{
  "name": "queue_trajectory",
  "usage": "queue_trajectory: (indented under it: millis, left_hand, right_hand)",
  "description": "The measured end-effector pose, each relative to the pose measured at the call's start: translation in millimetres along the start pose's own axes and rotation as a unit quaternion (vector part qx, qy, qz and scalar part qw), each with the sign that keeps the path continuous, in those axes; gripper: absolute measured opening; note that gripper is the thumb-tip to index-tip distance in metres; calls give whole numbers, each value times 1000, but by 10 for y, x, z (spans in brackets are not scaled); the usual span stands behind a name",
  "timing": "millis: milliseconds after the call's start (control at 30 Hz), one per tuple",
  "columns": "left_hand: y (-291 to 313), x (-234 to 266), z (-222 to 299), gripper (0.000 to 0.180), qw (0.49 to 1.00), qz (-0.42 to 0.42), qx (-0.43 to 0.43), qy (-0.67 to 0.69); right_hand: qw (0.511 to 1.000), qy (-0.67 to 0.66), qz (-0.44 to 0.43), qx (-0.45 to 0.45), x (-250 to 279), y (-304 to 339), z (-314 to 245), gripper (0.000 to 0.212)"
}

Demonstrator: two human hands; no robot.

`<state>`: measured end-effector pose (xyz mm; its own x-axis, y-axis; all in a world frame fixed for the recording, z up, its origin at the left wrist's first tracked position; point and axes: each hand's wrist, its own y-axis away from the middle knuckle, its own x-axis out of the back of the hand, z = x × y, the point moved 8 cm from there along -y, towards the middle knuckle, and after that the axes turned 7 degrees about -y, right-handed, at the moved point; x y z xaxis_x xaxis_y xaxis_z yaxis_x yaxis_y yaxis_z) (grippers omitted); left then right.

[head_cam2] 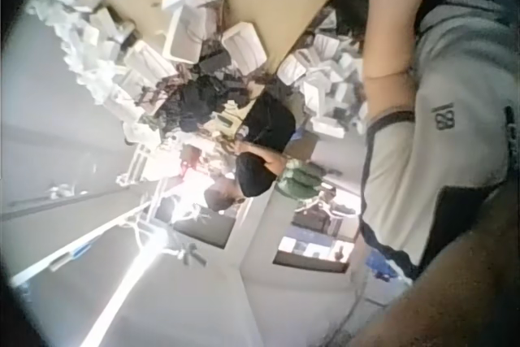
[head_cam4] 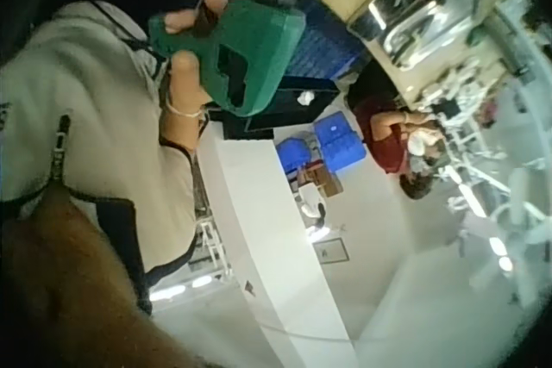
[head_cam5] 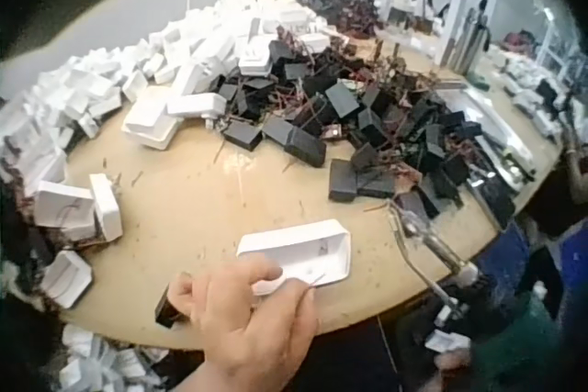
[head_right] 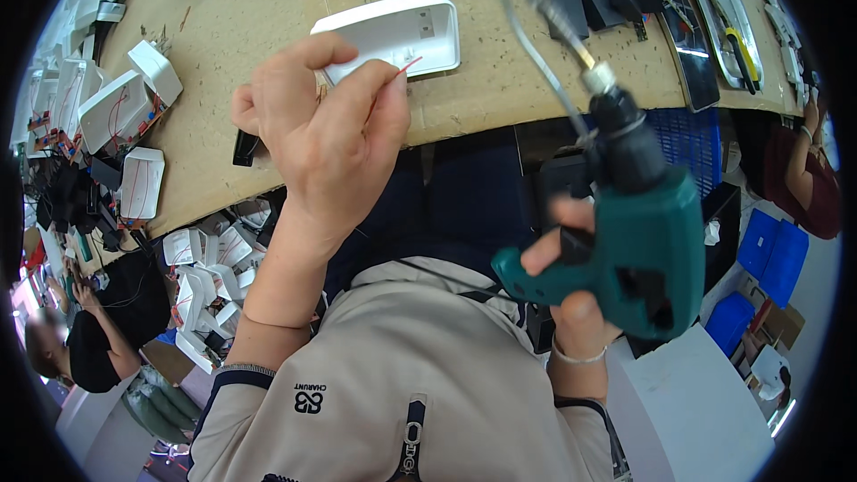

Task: The worker is assembling electronic components by using a handheld soldering tool to attach wires inside white plastic housings.

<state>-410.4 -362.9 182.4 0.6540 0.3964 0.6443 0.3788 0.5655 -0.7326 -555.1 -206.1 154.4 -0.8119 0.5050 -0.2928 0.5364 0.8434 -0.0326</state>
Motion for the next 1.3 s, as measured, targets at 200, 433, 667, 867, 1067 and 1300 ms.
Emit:
queue_trajectory:
  millis: [200, 433, 667, 867, 1067, 1300]
  left_hand:
    - [-164, -120, -9, 7, 998, -61, -16, -12]
    - [-180, -265, -14, 5, 997, -76, -25, -20]
    - [-199, -290, -13, 5, 997, -74, -21, -28]
    - [-186, -305, 4, 6, 997, -66, -29, 15]
    - [-188, -311, -2, 6, 997, -66, -26, 15]
    - [-193, -314, -21, 5, 997, -76, -17, -25]
  right_hand:
    - [996, 57, 25, -57, -39, 207, 35, 63]
    - [990, 89, 41, -102, -146, 184, 129, 63]
    - [984, 98, 37, -141, -172, 173, 182, 60]
    - [988, 95, 35, -116, -181, 159, 212, 60]
    - [985, 104, 32, -132, -198, 129, 225, 59]
    - [985, 113, 34, -124, -227, 81, 215, 55]
